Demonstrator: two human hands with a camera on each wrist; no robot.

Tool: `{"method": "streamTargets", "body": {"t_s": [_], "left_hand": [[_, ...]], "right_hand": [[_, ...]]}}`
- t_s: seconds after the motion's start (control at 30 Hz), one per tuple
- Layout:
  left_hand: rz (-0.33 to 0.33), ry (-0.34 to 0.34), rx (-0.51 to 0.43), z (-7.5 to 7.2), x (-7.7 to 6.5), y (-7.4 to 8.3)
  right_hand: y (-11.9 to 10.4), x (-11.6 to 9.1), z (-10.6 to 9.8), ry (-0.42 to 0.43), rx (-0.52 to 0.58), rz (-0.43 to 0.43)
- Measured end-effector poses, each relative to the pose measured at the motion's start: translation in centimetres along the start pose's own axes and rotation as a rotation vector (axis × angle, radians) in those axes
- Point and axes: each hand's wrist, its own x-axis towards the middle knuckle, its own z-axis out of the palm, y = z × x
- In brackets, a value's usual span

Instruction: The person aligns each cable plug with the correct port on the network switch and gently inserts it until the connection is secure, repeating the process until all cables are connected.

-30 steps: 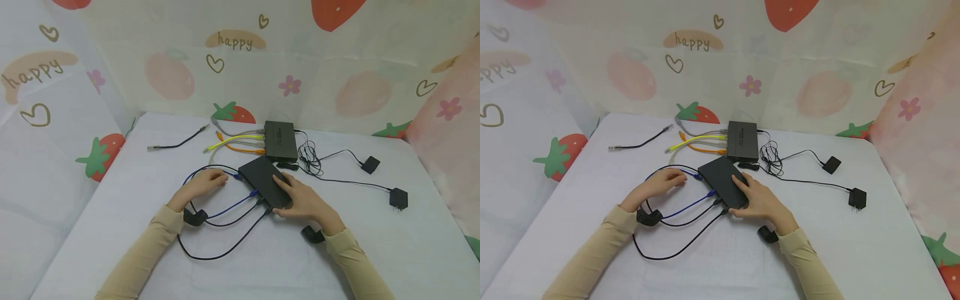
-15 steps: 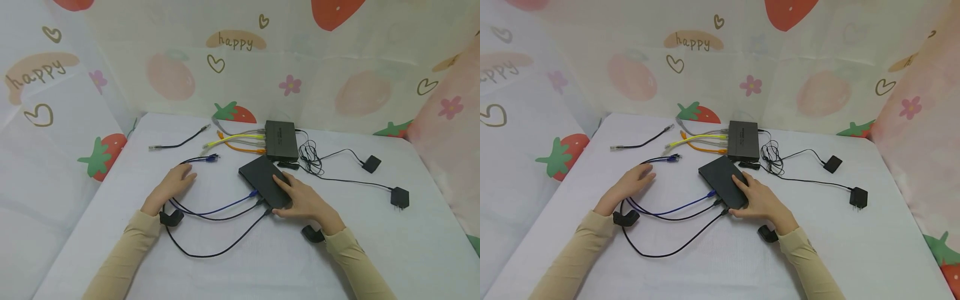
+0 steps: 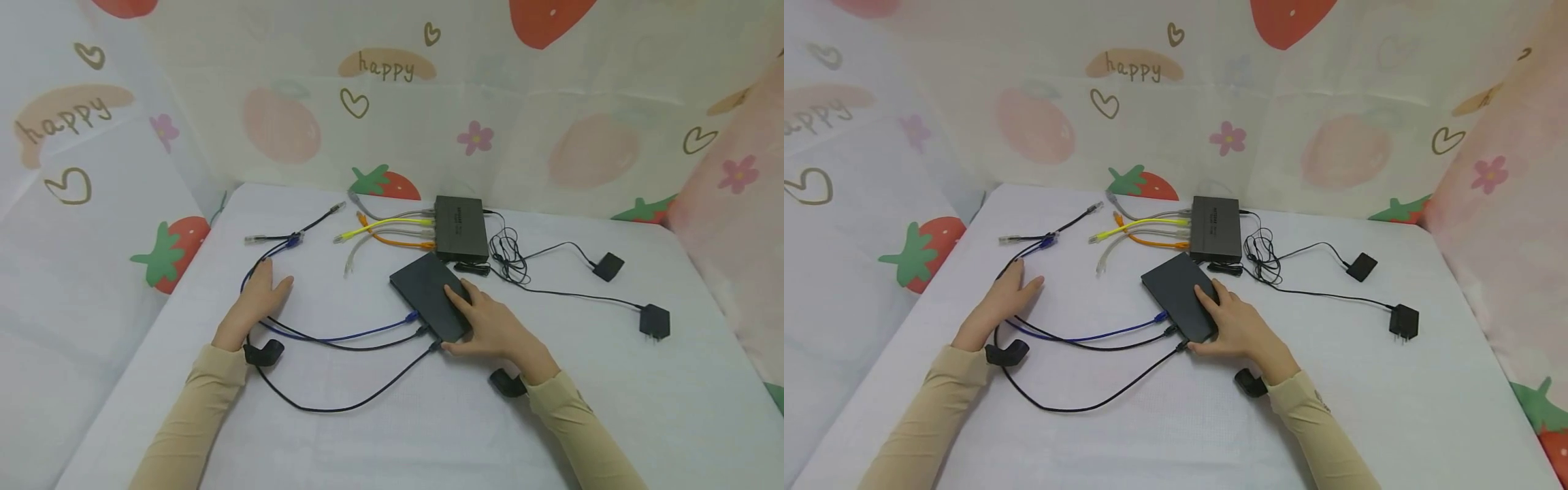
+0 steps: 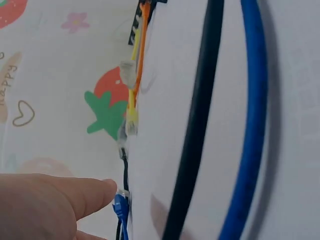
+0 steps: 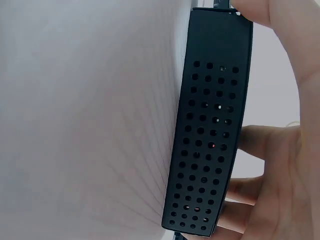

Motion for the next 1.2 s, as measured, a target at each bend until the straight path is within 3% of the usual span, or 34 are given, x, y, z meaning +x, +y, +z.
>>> {"method": "streamTargets", "body": {"t_s": [0.2,0.43,0.6,0.73,0.87,1.07,1.2], "left_hand": [[-0.030,0.030,-0.012,0.2,0.4,-0.3],[-0.017,0.029,-0.028,-0.1,0.3,-0.4],[-0.042,0.013,-0.056,-0.1,0.2,-0.1],[-0.053,0.005,-0.051,0.1,0.2,0.1],[-0.047,0.001,-0.046,0.1,0.3,0.1],[-0.032,-0.021,-0.075,-0.6,0.3,-0.3],[-0.005,-0.067,-0.148,-1.0,0.3,-0.7]], "right_hand": [[-0.3,0.0,0.0,-0.028,-0.008,0.034],[-1.2,0.2,-0.4,-0.102,0.056,0.068],[-3.0,0.6,-1.3,-0.107,0.001,0.013],[-6.7,1.8,-2.4,-0.100,-0.013,-0.117],[-12.0,4.4,-2.7,-0.189,0.046,-0.264],[-20.0,9.4,0.4,-0.276,0.038,-0.391],[-23.6,10.7,2.9,-0.296,-0.035,-0.364]]}}
